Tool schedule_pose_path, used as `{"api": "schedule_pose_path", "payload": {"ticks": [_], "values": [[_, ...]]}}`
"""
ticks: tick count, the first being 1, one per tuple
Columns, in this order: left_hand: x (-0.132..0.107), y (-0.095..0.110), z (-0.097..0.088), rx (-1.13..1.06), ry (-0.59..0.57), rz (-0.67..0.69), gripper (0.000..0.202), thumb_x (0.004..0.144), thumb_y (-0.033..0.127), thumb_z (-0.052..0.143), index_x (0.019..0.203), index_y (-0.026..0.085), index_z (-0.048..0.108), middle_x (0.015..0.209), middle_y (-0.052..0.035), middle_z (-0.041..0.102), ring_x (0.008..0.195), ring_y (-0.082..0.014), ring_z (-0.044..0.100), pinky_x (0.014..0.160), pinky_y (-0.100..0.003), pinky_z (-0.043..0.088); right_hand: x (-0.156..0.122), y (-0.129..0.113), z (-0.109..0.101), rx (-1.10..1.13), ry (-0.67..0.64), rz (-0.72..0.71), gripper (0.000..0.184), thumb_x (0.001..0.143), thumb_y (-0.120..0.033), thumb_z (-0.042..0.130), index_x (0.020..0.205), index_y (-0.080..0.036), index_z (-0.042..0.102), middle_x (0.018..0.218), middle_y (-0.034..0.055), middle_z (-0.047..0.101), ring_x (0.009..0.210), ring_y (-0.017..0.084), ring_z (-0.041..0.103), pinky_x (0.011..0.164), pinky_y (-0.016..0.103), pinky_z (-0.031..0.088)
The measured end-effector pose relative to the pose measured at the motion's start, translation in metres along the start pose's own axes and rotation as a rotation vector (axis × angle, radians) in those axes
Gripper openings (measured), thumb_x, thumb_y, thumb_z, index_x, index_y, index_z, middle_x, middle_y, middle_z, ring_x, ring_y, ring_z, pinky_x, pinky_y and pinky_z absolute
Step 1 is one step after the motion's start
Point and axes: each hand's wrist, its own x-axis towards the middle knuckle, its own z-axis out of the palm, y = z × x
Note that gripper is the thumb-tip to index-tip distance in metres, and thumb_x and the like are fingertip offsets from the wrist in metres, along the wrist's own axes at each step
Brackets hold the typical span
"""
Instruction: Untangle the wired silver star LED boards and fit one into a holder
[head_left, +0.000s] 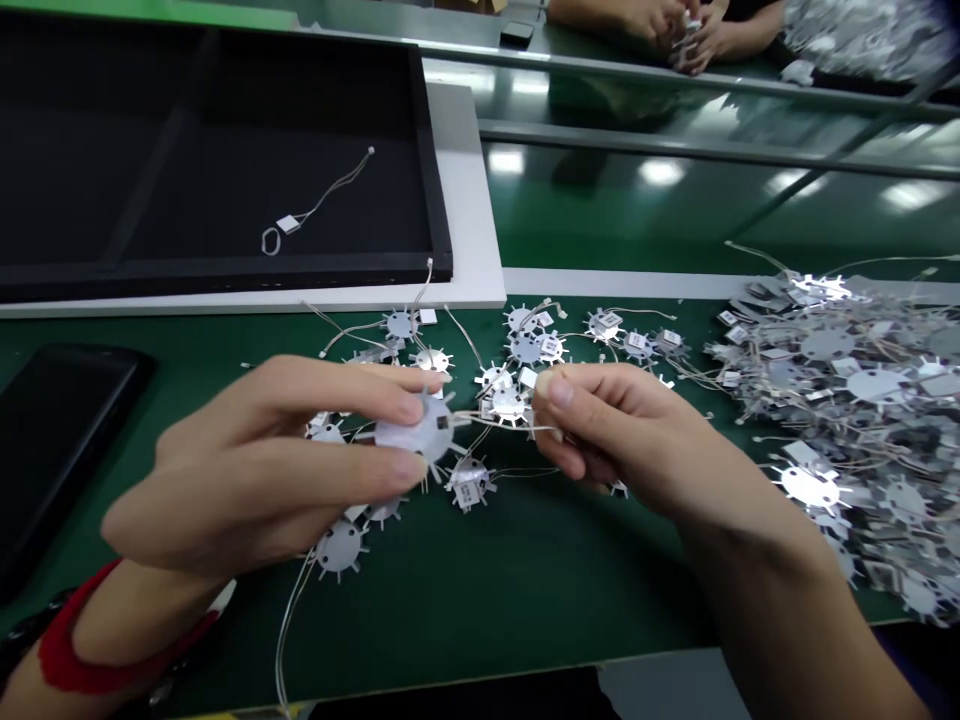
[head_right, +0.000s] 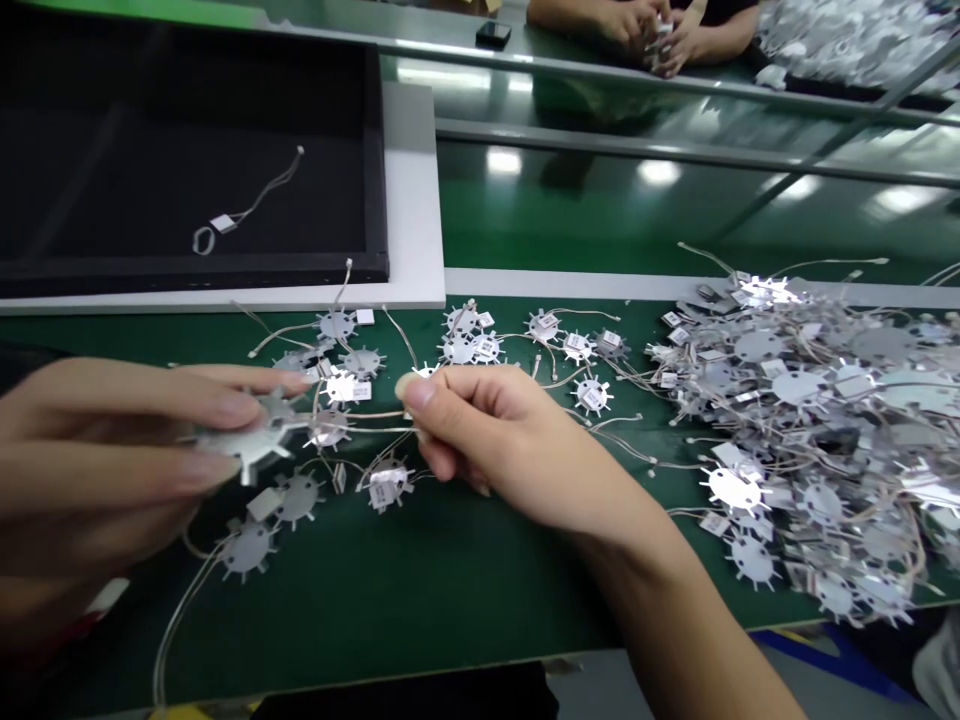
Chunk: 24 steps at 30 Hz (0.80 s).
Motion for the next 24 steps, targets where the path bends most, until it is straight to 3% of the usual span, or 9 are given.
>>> {"api": "schedule_pose_path", "payload": {"ticks": [4, 7, 11, 13, 15, 19, 21, 24], "values": [[0.006, 0.001, 0.004, -0.183, 0.254, -0.137, 0.018, 0.090, 0.015, 0.069, 0.075, 0.023, 0.062, 0.104, 0.0136, 0.070, 0.094, -0.0121, 0.072, 0.082, -0.029, 0.069, 0.003, 0.002, -0.002, 0.193, -0.012, 0.004, 0.044, 0.095, -0.046, 0.061, 0.064, -0.017, 0.051, 0.055, -0.0065, 0.047, 0.043, 0.003, 0.040, 0.041, 0.015, 0.038], [0.009, 0.003, 0.010, -0.267, 0.319, -0.226, 0.022, 0.083, 0.011, 0.074, 0.084, 0.033, 0.071, 0.100, 0.0115, 0.071, 0.089, -0.0146, 0.074, 0.076, -0.029, 0.070, 0.004, 0.004, -0.002, 0.290, 0.001, 0.018, 0.038, 0.092, -0.044, 0.067, 0.067, -0.017, 0.058, 0.054, -0.0076, 0.044, 0.042, 0.003, 0.039, 0.039, 0.013, 0.039], [0.011, 0.009, 0.011, -0.374, 0.384, -0.368, 0.039, 0.075, 0.006, 0.077, 0.091, 0.041, 0.075, 0.095, 0.0095, 0.070, 0.088, -0.0163, 0.074, 0.076, -0.027, 0.069, 0.001, 0.004, -0.004, 0.297, 0.039, 0.014, 0.035, 0.089, -0.042, 0.071, 0.065, -0.016, 0.064, 0.061, -0.0044, 0.054, 0.046, 0.003, 0.050, 0.044, 0.014, 0.046], [0.013, 0.011, 0.011, -0.409, 0.387, -0.473, 0.036, 0.075, 0.006, 0.075, 0.086, 0.040, 0.074, 0.093, 0.0102, 0.070, 0.089, -0.0177, 0.074, 0.080, -0.030, 0.069, -0.001, 0.003, -0.006, 0.259, 0.032, 0.016, 0.030, 0.089, -0.040, 0.072, 0.070, -0.018, 0.070, 0.061, -0.0039, 0.057, 0.048, 0.004, 0.054, 0.048, 0.014, 0.047], [0.016, 0.011, 0.011, -0.463, 0.398, -0.473, 0.034, 0.072, 0.004, 0.075, 0.081, 0.037, 0.073, 0.090, 0.0104, 0.070, 0.085, -0.0180, 0.074, 0.080, -0.032, 0.068, -0.002, 0.003, -0.008, 0.220, 0.041, 0.021, 0.025, 0.089, -0.040, 0.072, 0.076, -0.019, 0.073, 0.057, -0.0047, 0.056, 0.047, 0.004, 0.055, 0.049, 0.014, 0.046], [0.020, 0.004, 0.011, -0.628, 0.275, -0.651, 0.026, 0.079, 0.006, 0.074, 0.084, 0.031, 0.070, 0.084, 0.0077, 0.073, 0.075, -0.0142, 0.073, 0.072, -0.025, 0.067, 0.001, 0.003, -0.008, 0.026, 0.159, 0.031, 0.020, 0.090, -0.038, 0.070, 0.101, -0.022, 0.073, 0.059, -0.0042, 0.062, 0.051, 0.008, 0.058, 0.049, 0.018, 0.047], [0.020, -0.001, 0.012, -0.728, 0.223, -0.735, 0.019, 0.083, 0.013, 0.076, 0.087, 0.030, 0.070, 0.080, 0.0070, 0.074, 0.068, -0.0137, 0.074, 0.065, -0.022, 0.066, 0.003, 0.004, -0.004, -0.228, 0.294, -0.056, 0.021, 0.093, -0.037, 0.066, 0.104, -0.021, 0.073, 0.075, 0.0005, 0.071, 0.067, 0.012, 0.066, 0.060, 0.023, 0.052], [0.019, -0.005, 0.014, -0.798, 0.165, -0.830, 0.013, 0.083, 0.023, 0.081, 0.088, 0.029, 0.071, 0.079, 0.0049, 0.074, 0.064, -0.0148, 0.074, 0.057, -0.018, 0.063, 0.003, 0.005, 0.008, -0.567, 0.464, -0.303, 0.020, 0.095, -0.035, 0.062, 0.103, -0.019, 0.073, 0.103, 0.0056, 0.075, 0.096, 0.019, 0.069, 0.082, 0.031, 0.055]]}}
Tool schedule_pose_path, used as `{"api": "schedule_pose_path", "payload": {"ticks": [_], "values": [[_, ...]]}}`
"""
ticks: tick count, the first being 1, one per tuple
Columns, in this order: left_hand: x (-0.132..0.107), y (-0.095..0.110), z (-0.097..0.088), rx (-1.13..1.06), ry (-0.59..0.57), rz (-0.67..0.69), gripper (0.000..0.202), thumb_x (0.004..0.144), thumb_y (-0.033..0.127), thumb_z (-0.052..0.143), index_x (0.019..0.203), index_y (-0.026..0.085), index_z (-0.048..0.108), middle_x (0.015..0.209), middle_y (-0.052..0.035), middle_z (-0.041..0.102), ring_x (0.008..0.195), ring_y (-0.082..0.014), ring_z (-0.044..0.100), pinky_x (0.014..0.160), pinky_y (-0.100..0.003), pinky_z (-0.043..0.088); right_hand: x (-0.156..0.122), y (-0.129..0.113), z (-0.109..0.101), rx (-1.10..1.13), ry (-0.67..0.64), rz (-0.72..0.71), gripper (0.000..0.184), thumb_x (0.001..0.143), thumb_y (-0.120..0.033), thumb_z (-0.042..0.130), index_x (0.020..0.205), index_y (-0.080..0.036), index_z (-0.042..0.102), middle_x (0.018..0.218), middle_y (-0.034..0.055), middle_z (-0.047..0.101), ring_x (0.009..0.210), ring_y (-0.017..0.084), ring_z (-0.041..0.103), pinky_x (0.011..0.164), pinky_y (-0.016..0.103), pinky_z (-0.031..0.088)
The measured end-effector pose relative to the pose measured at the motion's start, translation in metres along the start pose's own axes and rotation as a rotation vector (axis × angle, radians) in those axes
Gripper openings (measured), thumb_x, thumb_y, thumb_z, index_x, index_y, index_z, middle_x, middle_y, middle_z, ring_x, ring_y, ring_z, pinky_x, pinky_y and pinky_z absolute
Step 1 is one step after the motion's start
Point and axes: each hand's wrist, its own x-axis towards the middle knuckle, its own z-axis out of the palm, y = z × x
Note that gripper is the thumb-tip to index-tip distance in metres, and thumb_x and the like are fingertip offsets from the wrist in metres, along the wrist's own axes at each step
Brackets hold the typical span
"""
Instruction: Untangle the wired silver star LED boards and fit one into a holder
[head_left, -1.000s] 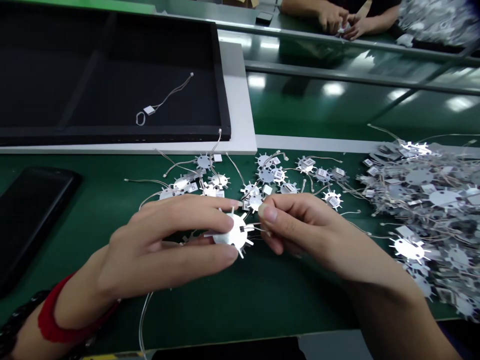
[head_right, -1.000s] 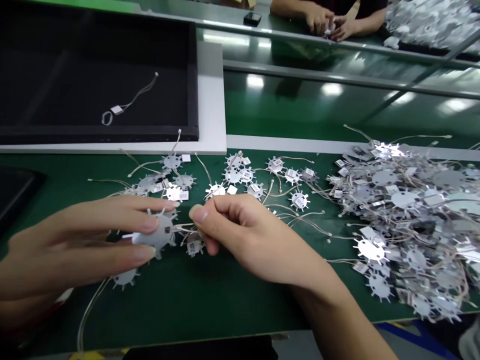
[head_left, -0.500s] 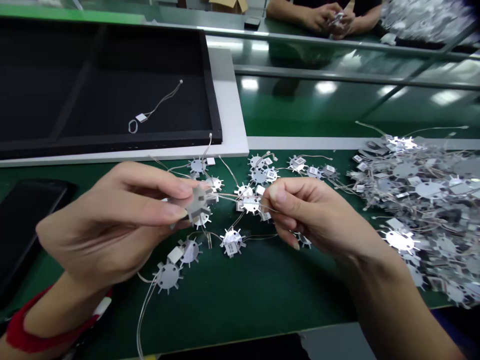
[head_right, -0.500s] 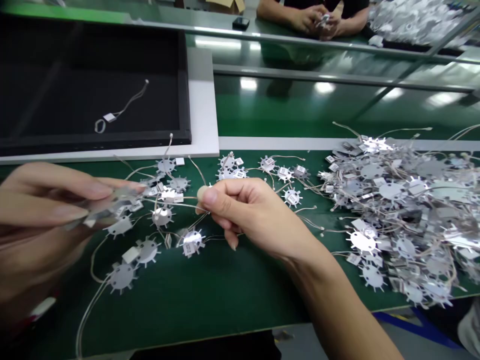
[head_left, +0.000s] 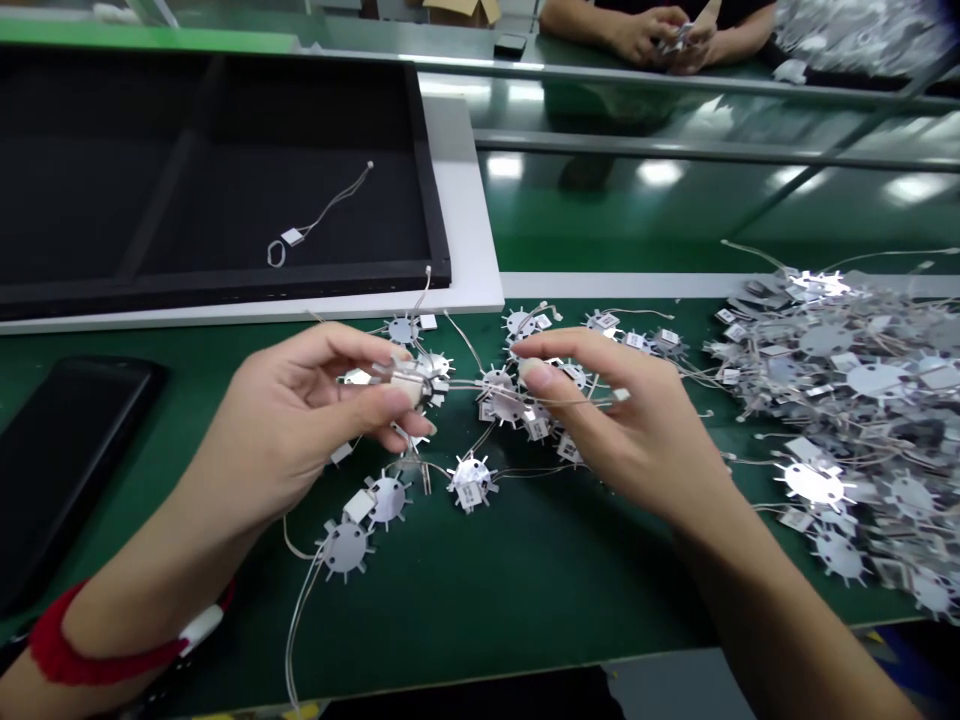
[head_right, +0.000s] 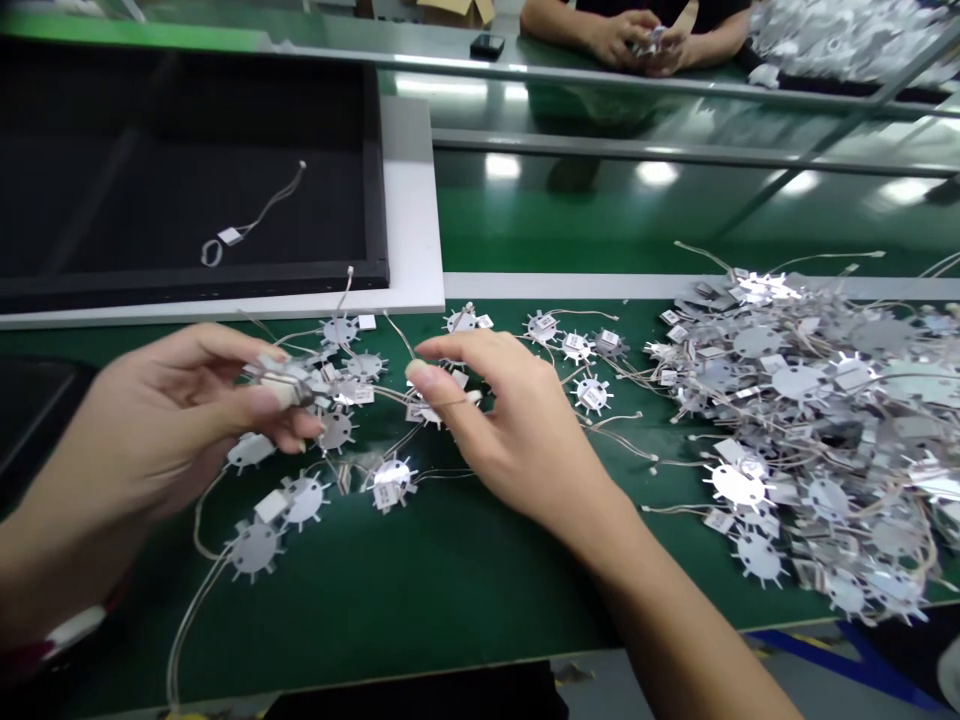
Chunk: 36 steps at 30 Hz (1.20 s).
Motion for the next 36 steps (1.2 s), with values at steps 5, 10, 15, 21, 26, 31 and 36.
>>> {"api": "schedule_pose_path", "payload": {"ticks": [5, 10, 15, 21, 26, 31, 36], "values": [[-0.001, -0.002, 0.002, -0.034, -0.092, -0.169, 0.019, 0.079, 0.029, 0.085, 0.091, 0.023, 0.072, 0.069, 0.0028, 0.072, 0.054, -0.0145, 0.071, 0.048, -0.016, 0.059, -0.009, -0.008, 0.001, 0.122, 0.071, -0.086, 0.036, 0.104, -0.042, 0.043, 0.109, -0.023, 0.073, 0.108, 0.0053, 0.076, 0.104, 0.022, 0.070, 0.090, 0.039, 0.055], [-0.001, -0.003, 0.004, 0.020, -0.141, -0.254, 0.020, 0.080, 0.028, 0.082, 0.093, 0.020, 0.068, 0.062, 0.0006, 0.072, 0.046, -0.0129, 0.067, 0.044, -0.014, 0.056, -0.006, -0.008, -0.012, 0.369, -0.028, 0.038, 0.047, 0.101, -0.056, 0.042, 0.103, -0.024, 0.076, 0.102, 0.0049, 0.077, 0.101, 0.023, 0.072, 0.091, 0.039, 0.057], [0.000, -0.002, 0.008, 0.005, -0.147, -0.278, 0.023, 0.075, 0.024, 0.084, 0.091, 0.019, 0.068, 0.054, 0.0030, 0.068, 0.041, -0.0111, 0.062, 0.038, -0.011, 0.049, -0.006, -0.013, -0.001, 0.054, -0.277, 0.042, 0.021, 0.093, -0.034, 0.066, 0.111, -0.026, 0.074, 0.107, -0.0007, 0.077, 0.094, 0.017, 0.072, 0.076, 0.025, 0.055], [-0.002, 0.000, 0.009, -0.032, -0.140, -0.301, 0.025, 0.069, 0.017, 0.087, 0.088, 0.021, 0.070, 0.051, 0.0075, 0.062, 0.043, -0.0109, 0.064, 0.038, -0.010, 0.047, -0.006, -0.013, 0.013, 0.140, -0.356, 0.127, 0.014, 0.095, -0.029, 0.063, 0.091, -0.025, 0.076, 0.087, -0.0037, 0.077, 0.073, 0.012, 0.068, 0.061, 0.021, 0.049], [-0.002, -0.003, 0.007, -0.060, -0.160, -0.277, 0.021, 0.076, 0.024, 0.084, 0.091, 0.020, 0.071, 0.048, 0.0054, 0.063, 0.041, -0.0098, 0.060, 0.042, -0.012, 0.050, -0.004, -0.012, 0.012, 0.180, -0.359, 0.175, 0.014, 0.094, -0.027, 0.063, 0.084, -0.022, 0.073, 0.078, -0.0035, 0.074, 0.068, 0.010, 0.064, 0.058, 0.020, 0.047], [-0.001, -0.005, 0.005, -0.152, -0.154, -0.273, 0.017, 0.079, 0.024, 0.083, 0.091, 0.020, 0.072, 0.049, 0.0059, 0.062, 0.038, -0.0052, 0.056, 0.044, -0.008, 0.048, -0.003, -0.015, 0.011, 0.208, -0.319, 0.150, 0.016, 0.094, -0.024, 0.061, 0.081, -0.021, 0.069, 0.076, -0.0036, 0.071, 0.069, 0.010, 0.063, 0.062, 0.020, 0.048], [0.002, -0.002, 0.006, -0.238, -0.153, -0.352, 0.022, 0.074, 0.026, 0.087, 0.088, 0.019, 0.072, 0.049, 0.0074, 0.059, 0.037, -0.0048, 0.055, 0.041, -0.008, 0.047, -0.003, -0.015, 0.010, 0.226, -0.343, 0.163, 0.012, 0.093, -0.026, 0.063, 0.086, -0.021, 0.071, 0.080, -0.0012, 0.073, 0.072, 0.012, 0.066, 0.063, 0.023, 0.050]]}}
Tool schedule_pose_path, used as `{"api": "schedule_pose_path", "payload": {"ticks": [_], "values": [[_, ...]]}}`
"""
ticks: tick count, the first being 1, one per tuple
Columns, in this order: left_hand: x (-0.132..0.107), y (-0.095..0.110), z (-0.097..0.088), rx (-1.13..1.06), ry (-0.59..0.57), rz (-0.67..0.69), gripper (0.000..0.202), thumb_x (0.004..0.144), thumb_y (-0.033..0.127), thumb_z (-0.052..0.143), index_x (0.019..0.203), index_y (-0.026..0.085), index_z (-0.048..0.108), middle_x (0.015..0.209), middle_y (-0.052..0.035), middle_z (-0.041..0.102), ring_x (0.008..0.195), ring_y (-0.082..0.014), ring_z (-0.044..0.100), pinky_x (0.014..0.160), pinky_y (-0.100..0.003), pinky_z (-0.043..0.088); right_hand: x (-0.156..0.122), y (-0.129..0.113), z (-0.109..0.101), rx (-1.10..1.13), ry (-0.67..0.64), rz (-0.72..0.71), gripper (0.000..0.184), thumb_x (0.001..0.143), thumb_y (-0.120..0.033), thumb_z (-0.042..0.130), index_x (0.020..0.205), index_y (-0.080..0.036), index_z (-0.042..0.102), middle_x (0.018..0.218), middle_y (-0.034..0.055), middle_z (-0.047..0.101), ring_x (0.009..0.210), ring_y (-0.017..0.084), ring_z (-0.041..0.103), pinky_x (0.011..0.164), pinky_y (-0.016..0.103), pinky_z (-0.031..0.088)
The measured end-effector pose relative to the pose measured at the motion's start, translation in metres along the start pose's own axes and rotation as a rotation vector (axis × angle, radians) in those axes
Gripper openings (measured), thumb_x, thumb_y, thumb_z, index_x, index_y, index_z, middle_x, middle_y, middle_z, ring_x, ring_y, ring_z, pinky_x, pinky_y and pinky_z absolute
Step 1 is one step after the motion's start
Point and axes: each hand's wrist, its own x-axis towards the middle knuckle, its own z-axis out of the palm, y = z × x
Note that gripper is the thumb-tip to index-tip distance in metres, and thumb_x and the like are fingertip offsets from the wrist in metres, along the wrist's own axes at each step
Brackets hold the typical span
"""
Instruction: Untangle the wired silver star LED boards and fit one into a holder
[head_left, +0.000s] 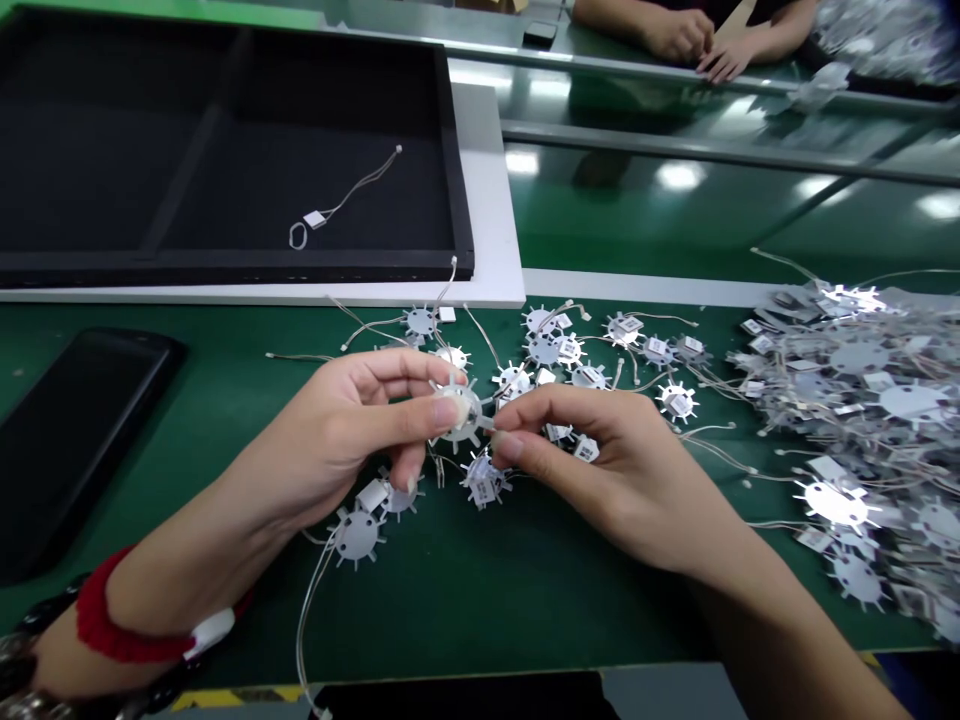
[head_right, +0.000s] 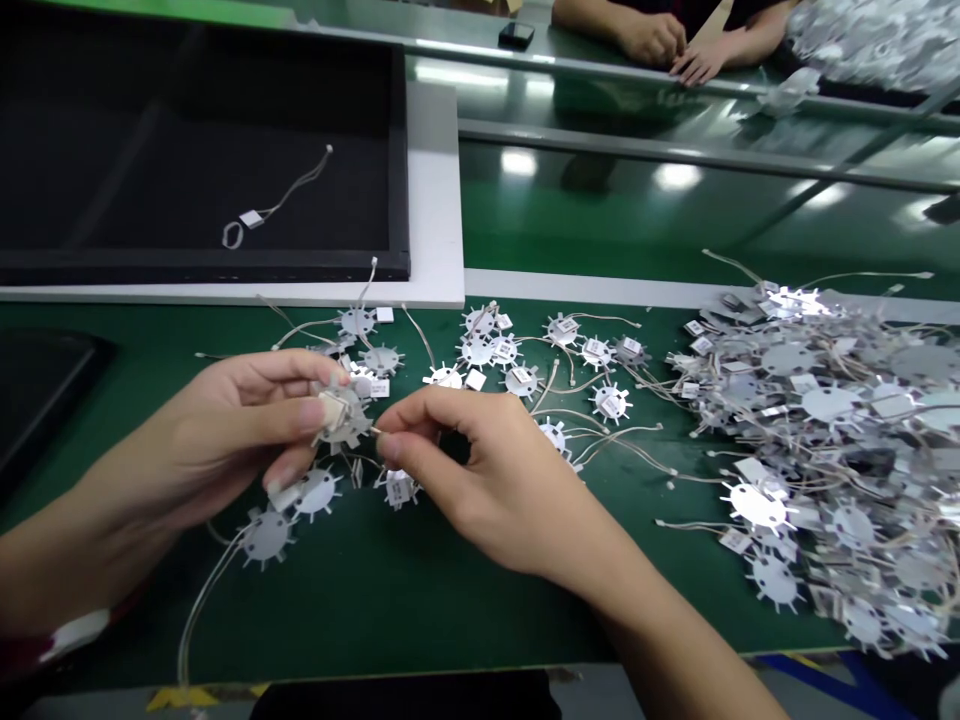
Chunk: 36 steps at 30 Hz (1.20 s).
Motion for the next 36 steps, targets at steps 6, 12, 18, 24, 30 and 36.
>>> {"api": "schedule_pose_path", "payload": {"ticks": [6, 12, 18, 24, 30, 36], "values": [[0.001, -0.001, 0.001, -0.001, -0.041, -0.046, 0.021, 0.076, 0.027, 0.086, 0.090, 0.020, 0.072, 0.058, 0.0046, 0.066, 0.039, -0.0050, 0.056, 0.041, -0.009, 0.047, 0.003, 0.004, -0.001, 0.220, -0.126, 0.098, 0.017, 0.095, -0.030, 0.062, 0.095, -0.021, 0.077, 0.085, 0.0016, 0.077, 0.076, 0.014, 0.069, 0.064, 0.026, 0.051], [-0.001, -0.004, 0.000, 0.073, -0.052, -0.033, 0.019, 0.079, 0.027, 0.083, 0.092, 0.020, 0.072, 0.056, 0.0046, 0.065, 0.040, -0.0052, 0.056, 0.043, -0.009, 0.046, 0.004, 0.008, 0.001, 0.302, -0.173, 0.126, 0.020, 0.098, -0.030, 0.059, 0.088, -0.016, 0.069, 0.081, 0.0022, 0.073, 0.073, 0.012, 0.065, 0.065, 0.025, 0.049], [-0.002, -0.003, 0.003, 0.181, 0.026, 0.035, 0.023, 0.074, 0.025, 0.085, 0.091, 0.019, 0.070, 0.051, 0.0056, 0.062, 0.038, -0.0073, 0.056, 0.041, -0.010, 0.045, 0.001, 0.008, 0.006, 0.226, -0.132, 0.054, 0.013, 0.101, -0.025, 0.052, 0.094, -0.018, 0.059, 0.070, -0.0027, 0.063, 0.066, 0.009, 0.059, 0.063, 0.021, 0.045], [-0.005, -0.001, 0.006, 0.285, 0.107, 0.057, 0.020, 0.075, 0.027, 0.083, 0.090, 0.022, 0.071, 0.050, 0.0076, 0.060, 0.038, -0.0071, 0.058, 0.041, -0.010, 0.044, 0.000, 0.008, 0.010, 0.175, -0.107, 0.057, 0.008, 0.102, -0.025, 0.050, 0.098, -0.021, 0.055, 0.065, -0.0053, 0.061, 0.060, 0.008, 0.056, 0.058, 0.021, 0.042], [-0.007, 0.000, 0.010, 0.180, 0.098, 0.059, 0.016, 0.075, 0.021, 0.082, 0.087, 0.022, 0.072, 0.074, 0.0047, 0.066, 0.039, -0.0057, 0.058, 0.032, -0.013, 0.035, 0.000, 0.011, 0.009, 0.159, -0.132, 0.096, 0.011, 0.101, -0.031, 0.053, 0.098, -0.023, 0.060, 0.066, -0.0036, 0.063, 0.061, 0.010, 0.058, 0.058, 0.021, 0.045], [-0.009, 0.002, 0.011, 0.164, 0.119, 0.073, 0.014, 0.075, 0.017, 0.082, 0.085, 0.022, 0.073, 0.071, 0.0062, 0.064, 0.040, -0.0041, 0.057, 0.035, -0.011, 0.040, 0.003, 0.009, 0.004, 0.128, -0.166, 0.076, 0.029, 0.100, -0.035, 0.056, 0.076, -0.021, 0.067, 0.066, -0.0010, 0.065, 0.062, 0.010, 0.057, 0.058, 0.021, 0.044]]}}
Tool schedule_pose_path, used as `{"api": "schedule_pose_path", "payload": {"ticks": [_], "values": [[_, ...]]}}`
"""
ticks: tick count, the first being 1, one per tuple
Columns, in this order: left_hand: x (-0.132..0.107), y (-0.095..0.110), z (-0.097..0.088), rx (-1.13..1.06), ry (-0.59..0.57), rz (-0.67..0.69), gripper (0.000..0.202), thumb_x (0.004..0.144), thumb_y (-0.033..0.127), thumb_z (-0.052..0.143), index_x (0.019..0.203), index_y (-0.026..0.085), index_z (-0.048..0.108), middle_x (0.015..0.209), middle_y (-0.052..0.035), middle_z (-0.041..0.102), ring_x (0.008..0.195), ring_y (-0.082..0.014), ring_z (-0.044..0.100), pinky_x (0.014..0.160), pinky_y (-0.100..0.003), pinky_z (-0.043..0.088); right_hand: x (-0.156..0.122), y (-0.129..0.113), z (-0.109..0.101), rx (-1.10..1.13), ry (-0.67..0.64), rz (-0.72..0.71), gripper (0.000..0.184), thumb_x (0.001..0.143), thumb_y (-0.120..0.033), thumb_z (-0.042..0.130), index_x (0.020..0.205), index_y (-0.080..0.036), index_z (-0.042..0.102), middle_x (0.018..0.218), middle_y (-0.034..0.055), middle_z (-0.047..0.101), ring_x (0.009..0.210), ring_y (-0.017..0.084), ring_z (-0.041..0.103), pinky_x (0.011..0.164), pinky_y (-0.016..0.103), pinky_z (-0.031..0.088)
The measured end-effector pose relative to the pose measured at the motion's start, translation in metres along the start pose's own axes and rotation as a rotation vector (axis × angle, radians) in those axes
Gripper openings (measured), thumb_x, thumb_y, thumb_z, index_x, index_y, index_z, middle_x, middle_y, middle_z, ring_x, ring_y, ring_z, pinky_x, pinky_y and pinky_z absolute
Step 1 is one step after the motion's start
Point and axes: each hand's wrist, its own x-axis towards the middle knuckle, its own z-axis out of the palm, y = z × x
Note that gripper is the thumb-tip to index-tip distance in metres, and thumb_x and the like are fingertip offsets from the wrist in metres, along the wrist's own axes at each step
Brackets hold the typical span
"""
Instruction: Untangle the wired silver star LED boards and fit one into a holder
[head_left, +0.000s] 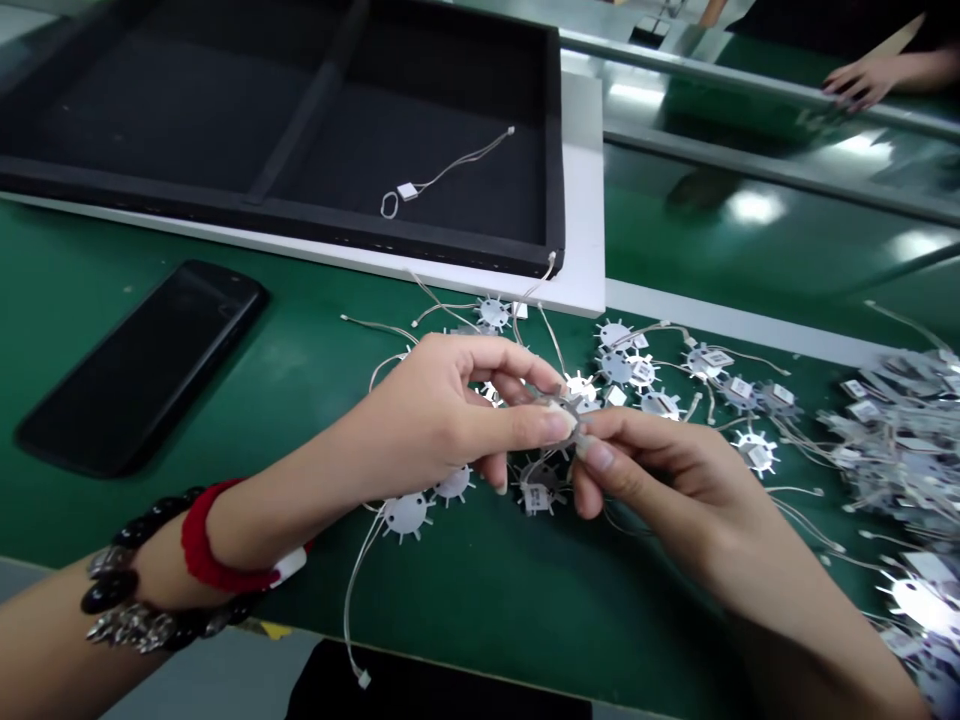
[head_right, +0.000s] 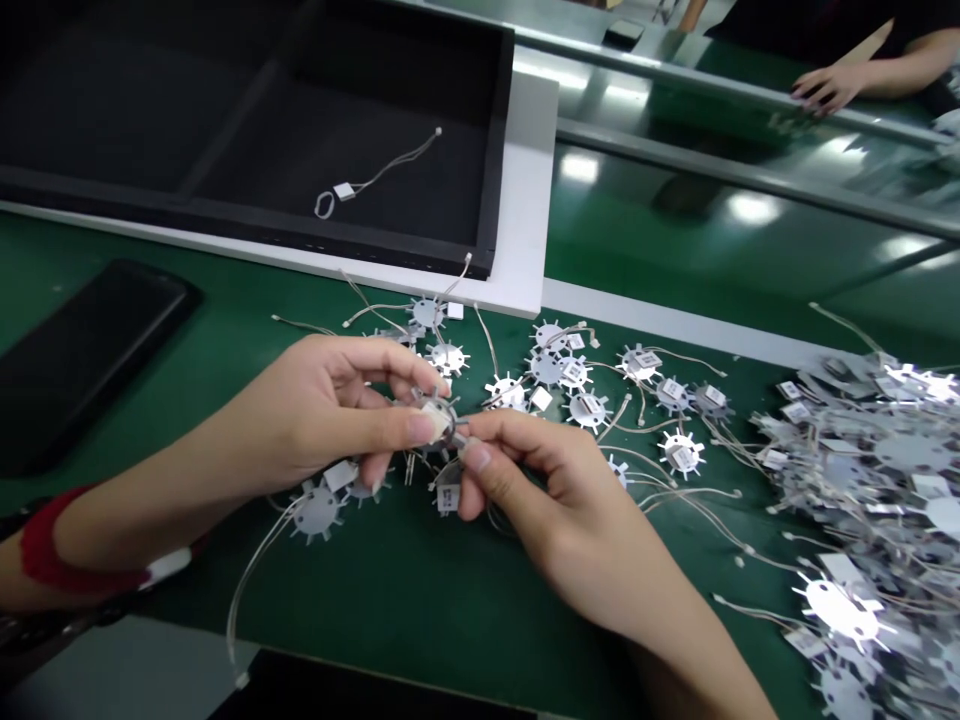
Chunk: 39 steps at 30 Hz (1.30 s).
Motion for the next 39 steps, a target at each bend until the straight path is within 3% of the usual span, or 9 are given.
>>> {"api": "schedule_pose_path", "payload": {"ticks": [5, 10, 13, 22, 32, 39], "values": [[0.000, -0.001, 0.000, 0.004, 0.015, 0.027, 0.013, 0.075, 0.018, 0.081, 0.086, 0.020, 0.073, 0.069, 0.0049, 0.064, 0.039, -0.0054, 0.057, 0.033, -0.011, 0.039, 0.000, -0.002, 0.002, 0.056, 0.025, 0.017, 0.017, 0.093, -0.038, 0.066, 0.088, -0.023, 0.072, 0.073, 0.0007, 0.070, 0.068, 0.014, 0.063, 0.064, 0.024, 0.049], [0.004, -0.003, -0.004, 0.037, -0.064, -0.014, 0.022, 0.074, 0.020, 0.083, 0.093, 0.021, 0.072, 0.081, 0.0019, 0.070, 0.042, -0.0080, 0.061, 0.034, -0.013, 0.043, 0.001, -0.001, 0.004, 0.032, 0.087, 0.070, 0.027, 0.093, -0.044, 0.065, 0.083, -0.021, 0.076, 0.069, 0.0023, 0.069, 0.067, 0.015, 0.064, 0.056, 0.024, 0.046], [0.005, -0.004, -0.004, 0.027, -0.056, -0.011, 0.022, 0.075, 0.023, 0.083, 0.093, 0.021, 0.071, 0.082, 0.0018, 0.070, 0.044, -0.0095, 0.064, 0.037, -0.014, 0.048, 0.002, 0.001, 0.002, 0.082, 0.101, 0.097, 0.029, 0.092, -0.045, 0.066, 0.083, -0.019, 0.077, 0.075, 0.0044, 0.073, 0.069, 0.014, 0.064, 0.059, 0.025, 0.047], [0.002, 0.000, -0.006, 0.120, -0.028, -0.050, 0.023, 0.076, 0.032, 0.083, 0.095, 0.022, 0.073, 0.053, 0.0043, 0.064, 0.044, -0.0100, 0.061, 0.046, -0.015, 0.048, 0.004, -0.001, -0.003, 0.358, 0.016, 0.138, 0.011, 0.080, -0.026, 0.080, 0.075, -0.017, 0.075, 0.070, 0.0000, 0.073, 0.065, 0.010, 0.063, 0.065, 0.021, 0.051], [0.002, 0.006, -0.006, 0.062, -0.056, -0.091, 0.011, 0.080, 0.021, 0.076, 0.090, 0.020, 0.073, 0.045, 0.0058, 0.063, 0.039, -0.0039, 0.056, 0.050, -0.008, 0.046, -0.001, -0.002, -0.007, 0.246, 0.006, 0.121, 0.013, 0.082, -0.029, 0.078, 0.078, -0.017, 0.076, 0.073, 0.0020, 0.075, 0.063, 0.011, 0.061, 0.058, 0.024, 0.044], [0.012, -0.004, -0.015, 0.013, -0.183, -0.111, 0.016, 0.077, 0.028, 0.079, 0.091, 0.023, 0.074, 0.039, 0.0057, 0.059, 0.034, -0.0049, 0.055, 0.044, -0.007, 0.042, -0.003, -0.006, -0.007, 0.140, 0.028, 0.067, 0.012, 0.088, -0.026, 0.071, 0.079, -0.019, 0.075, 0.074, 0.0002, 0.075, 0.065, 0.011, 0.063, 0.059, 0.023, 0.046]]}}
